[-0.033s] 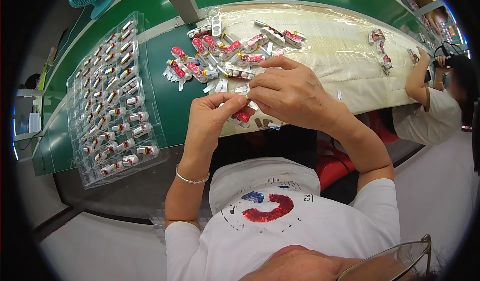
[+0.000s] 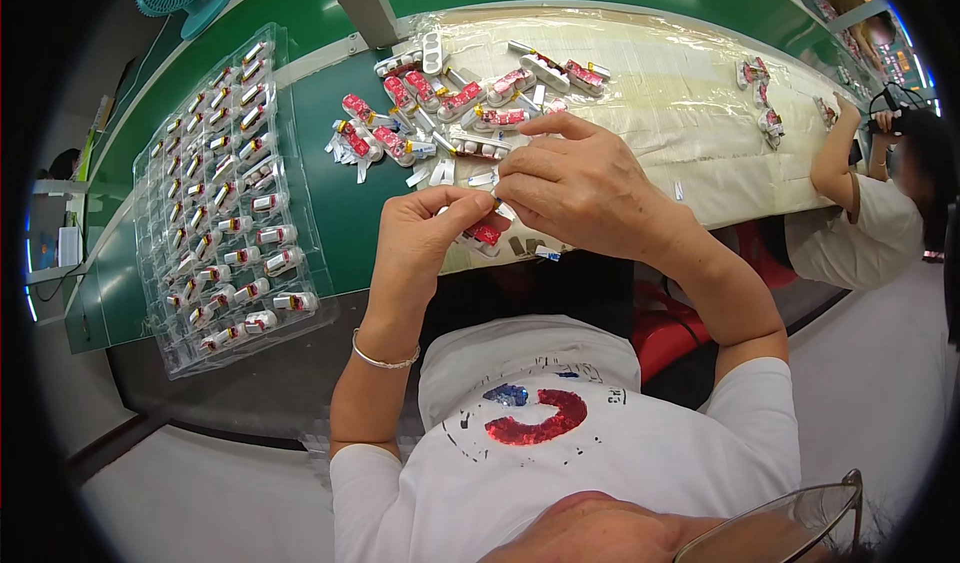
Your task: The person sits at a green assembly table and repeatedly picks up small cylindrical batteries and white plastic holders. They insert the batteries into the holders and place the assembled units into a clear plastic tray.
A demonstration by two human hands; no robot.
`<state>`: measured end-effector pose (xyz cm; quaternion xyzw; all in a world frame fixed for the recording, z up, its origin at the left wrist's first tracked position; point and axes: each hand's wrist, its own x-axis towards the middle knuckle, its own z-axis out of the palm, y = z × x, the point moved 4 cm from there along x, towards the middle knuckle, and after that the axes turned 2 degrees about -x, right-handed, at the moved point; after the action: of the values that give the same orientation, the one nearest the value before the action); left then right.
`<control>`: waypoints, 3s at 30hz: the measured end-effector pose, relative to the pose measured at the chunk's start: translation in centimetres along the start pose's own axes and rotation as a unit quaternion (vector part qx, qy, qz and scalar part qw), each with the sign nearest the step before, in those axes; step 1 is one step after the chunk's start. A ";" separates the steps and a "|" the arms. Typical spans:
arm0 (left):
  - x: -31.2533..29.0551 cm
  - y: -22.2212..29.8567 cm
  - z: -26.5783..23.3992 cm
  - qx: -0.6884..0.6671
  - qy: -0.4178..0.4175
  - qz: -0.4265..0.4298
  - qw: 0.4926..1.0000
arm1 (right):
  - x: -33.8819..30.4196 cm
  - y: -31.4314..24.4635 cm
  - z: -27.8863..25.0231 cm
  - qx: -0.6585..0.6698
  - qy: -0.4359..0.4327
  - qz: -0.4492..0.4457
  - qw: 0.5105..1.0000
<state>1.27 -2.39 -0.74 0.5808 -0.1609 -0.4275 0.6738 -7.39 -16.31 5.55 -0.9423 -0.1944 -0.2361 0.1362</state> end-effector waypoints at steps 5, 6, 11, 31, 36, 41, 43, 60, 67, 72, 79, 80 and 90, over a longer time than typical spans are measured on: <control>0.0 0.0 0.1 0.003 -0.001 -0.003 1.000 | -0.2 0.3 -0.2 0.007 -0.010 -0.010 1.000; 0.0 0.0 0.2 0.007 0.000 -0.002 1.000 | -0.1 0.3 -0.3 0.008 -0.013 -0.006 1.000; 0.0 -0.1 0.4 0.001 0.008 0.010 1.000 | 0.0 0.0 -0.3 0.007 -0.009 0.005 1.000; 0.4 -0.4 -0.3 -0.039 0.001 0.000 0.999 | 0.2 1.7 0.8 0.119 0.061 0.082 0.988; 0.3 -0.4 -0.8 -0.072 0.006 0.008 0.997 | -2.1 4.3 1.7 0.529 0.108 0.316 0.780; 0.3 -0.7 -1.3 -0.123 0.009 0.019 0.992 | -3.8 4.5 1.3 0.448 -0.011 0.277 0.850; 0.4 -0.8 -1.0 -0.144 -0.005 0.020 0.989 | -4.0 3.7 1.8 0.412 -0.006 0.274 0.869; 0.1 -1.1 0.8 -0.322 -0.131 0.009 0.938 | -1.9 1.8 4.4 0.709 0.121 0.295 0.629; -0.7 -0.3 0.2 -0.197 0.009 0.065 0.978 | -2.4 2.1 3.7 0.661 0.127 0.340 0.656; -1.4 0.3 0.5 -0.113 0.051 0.143 0.982 | -2.3 1.7 3.1 0.657 0.124 0.348 0.657; -1.8 1.0 0.7 0.008 0.054 0.258 0.965 | -2.2 1.6 2.0 0.644 0.149 0.341 0.668; -2.0 1.1 0.8 0.017 0.062 0.274 0.960 | -2.3 1.7 2.0 0.639 0.142 0.346 0.673; -2.5 1.5 1.6 0.052 0.088 0.327 0.940 | -1.2 0.3 -0.1 0.369 0.125 0.261 0.883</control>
<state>-0.73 -1.59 1.80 0.5661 -0.3041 -0.1223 0.7564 -8.24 -16.98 4.98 -0.8030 0.0042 -0.2188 0.5543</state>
